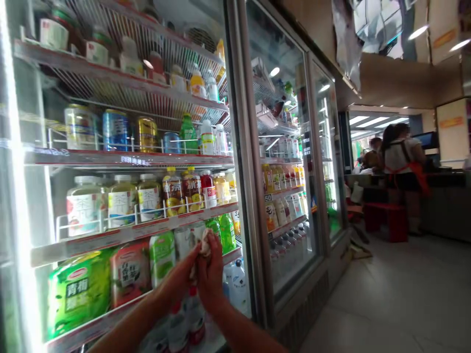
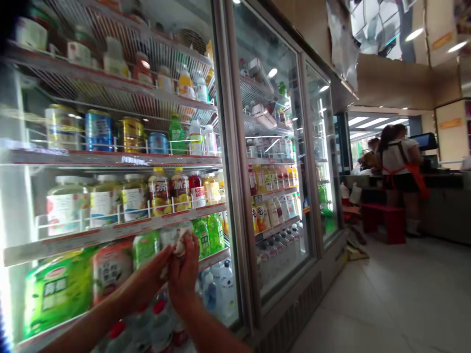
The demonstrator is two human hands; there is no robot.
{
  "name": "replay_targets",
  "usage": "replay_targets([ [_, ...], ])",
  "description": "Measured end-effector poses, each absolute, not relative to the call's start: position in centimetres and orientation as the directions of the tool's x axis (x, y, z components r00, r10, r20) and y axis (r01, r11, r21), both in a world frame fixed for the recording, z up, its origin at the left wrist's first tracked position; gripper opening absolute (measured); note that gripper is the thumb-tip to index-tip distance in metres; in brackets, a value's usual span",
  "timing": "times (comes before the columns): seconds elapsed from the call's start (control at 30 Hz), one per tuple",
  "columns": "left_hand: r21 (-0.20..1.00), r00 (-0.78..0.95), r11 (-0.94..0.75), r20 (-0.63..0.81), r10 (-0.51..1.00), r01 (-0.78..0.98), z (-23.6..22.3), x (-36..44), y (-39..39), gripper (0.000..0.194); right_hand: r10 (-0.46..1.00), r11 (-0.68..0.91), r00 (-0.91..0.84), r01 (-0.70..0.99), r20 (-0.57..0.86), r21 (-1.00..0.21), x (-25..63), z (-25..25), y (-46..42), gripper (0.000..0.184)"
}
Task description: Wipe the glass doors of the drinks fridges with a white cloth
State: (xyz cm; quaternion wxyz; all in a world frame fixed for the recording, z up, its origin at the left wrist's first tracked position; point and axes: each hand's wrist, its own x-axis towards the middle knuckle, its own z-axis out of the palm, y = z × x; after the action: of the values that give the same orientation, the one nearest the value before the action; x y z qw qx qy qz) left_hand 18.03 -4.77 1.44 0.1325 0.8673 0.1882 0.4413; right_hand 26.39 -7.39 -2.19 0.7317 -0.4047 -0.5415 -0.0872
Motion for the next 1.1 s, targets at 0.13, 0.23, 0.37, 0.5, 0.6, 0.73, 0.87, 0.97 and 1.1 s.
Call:
replay_targets([
  [0.13,0.213,0.353,-0.861,0.846,0.399,0.462,4.5,10.7,-2.2,0.048,0.231,0.625,0.418,0.628,0.878,-0.463,31.2,0.2,-5.9,0.046],
  [0.23,0.053,0.18,-0.681,0.947,0.266,0.73,5.7,3.8,0.3,0.055,0.073,0.504,0.452,0.753,0.889,-0.424,35.6,3.5,-4.0,0.048],
  [0.37,-0.204,0.292,-0.493,0.95,0.108,0.846,3.2,-0.3,2.2,0.061,0.058,0.386,0.395,0.838,0.917,-0.385,33.0,3.9,-1.4,0.053],
  [0.5,-0.217,0.305,-0.492,0.947,0.105,0.843,0.5,0.3,2.5,0.069,0.25,0.505,-0.268,0.856,0.93,0.11,25.9,-0.8,-1.2,0.064],
  [0.6,-0.18,0.282,-0.499,0.95,0.137,0.848,0.0,0.6,2.6,0.068,0.283,0.524,-0.473,0.805,0.834,0.279,28.5,-1.8,-1.7,0.062],
  [0.73,-0.184,0.276,-0.481,0.953,0.127,0.857,-0.2,0.8,3.1,0.071,0.075,0.196,0.21,0.955,0.975,-0.221,36.8,1.0,-1.2,0.056],
  [0.87,-0.18,0.241,-0.433,0.967,0.089,0.883,-0.7,1.1,3.8,0.072,0.081,0.18,0.235,0.952,0.969,-0.246,32.8,-1.1,-0.5,0.059],
  [0.97,-0.22,0.256,-0.423,0.966,0.029,0.879,-1.0,1.1,3.8,0.067,0.291,0.362,-0.347,0.903,0.892,0.233,27.7,-5.5,-1.5,0.063],
  [1.1,-0.229,0.283,-0.413,0.956,0.074,0.881,-1.2,1.0,3.4,0.062,0.319,0.329,-0.374,0.905,0.871,0.268,31.7,-6.5,-2.7,0.061],
])
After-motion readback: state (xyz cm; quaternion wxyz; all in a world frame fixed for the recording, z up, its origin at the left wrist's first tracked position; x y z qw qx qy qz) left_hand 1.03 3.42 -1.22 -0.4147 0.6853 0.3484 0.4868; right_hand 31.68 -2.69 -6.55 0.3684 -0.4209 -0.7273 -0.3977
